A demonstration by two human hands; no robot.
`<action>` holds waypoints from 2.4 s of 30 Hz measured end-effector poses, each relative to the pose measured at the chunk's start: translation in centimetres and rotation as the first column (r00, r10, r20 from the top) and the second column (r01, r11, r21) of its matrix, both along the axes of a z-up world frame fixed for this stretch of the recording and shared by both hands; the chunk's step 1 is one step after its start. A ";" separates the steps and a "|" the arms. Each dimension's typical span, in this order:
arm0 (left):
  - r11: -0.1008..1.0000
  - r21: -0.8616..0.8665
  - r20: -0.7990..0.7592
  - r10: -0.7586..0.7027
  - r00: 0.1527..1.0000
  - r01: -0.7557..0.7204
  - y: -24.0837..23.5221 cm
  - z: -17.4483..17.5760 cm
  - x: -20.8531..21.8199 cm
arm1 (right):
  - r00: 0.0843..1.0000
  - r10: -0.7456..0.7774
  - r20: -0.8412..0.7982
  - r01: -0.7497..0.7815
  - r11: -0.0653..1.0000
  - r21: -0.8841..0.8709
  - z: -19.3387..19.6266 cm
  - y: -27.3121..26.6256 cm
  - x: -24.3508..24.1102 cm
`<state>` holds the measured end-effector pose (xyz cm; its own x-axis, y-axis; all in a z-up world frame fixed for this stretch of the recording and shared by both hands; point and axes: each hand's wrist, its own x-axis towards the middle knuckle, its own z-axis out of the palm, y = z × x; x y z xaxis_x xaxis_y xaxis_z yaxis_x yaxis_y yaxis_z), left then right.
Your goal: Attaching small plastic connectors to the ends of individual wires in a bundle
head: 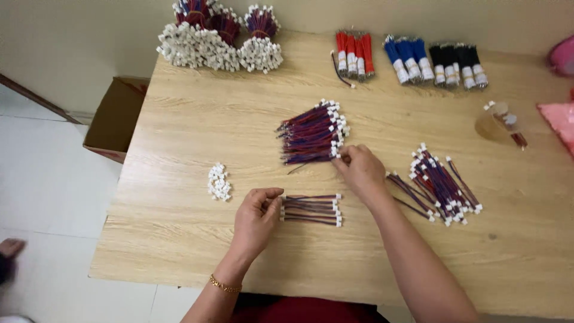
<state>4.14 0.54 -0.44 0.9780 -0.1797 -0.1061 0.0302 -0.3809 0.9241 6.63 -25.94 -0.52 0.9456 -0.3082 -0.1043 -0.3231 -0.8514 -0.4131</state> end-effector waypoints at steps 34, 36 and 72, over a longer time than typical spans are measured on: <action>0.879 -0.454 -0.055 -0.192 0.980 0.147 -0.2 8.2 1.6 | 0.914 -0.150 0.376 -0.140 0.755 0.641 12.5 1.6 -6.6; 0.916 -0.378 -0.034 -0.162 0.986 0.137 0.1 8.3 1.5 | 0.925 -0.054 0.376 -0.147 0.863 0.484 13.8 2.7 -6.6; 0.804 -0.595 -0.084 -0.088 0.993 0.021 -0.5 5.2 -0.8 | 0.952 0.203 0.227 -0.302 0.731 0.612 10.4 8.0 -5.9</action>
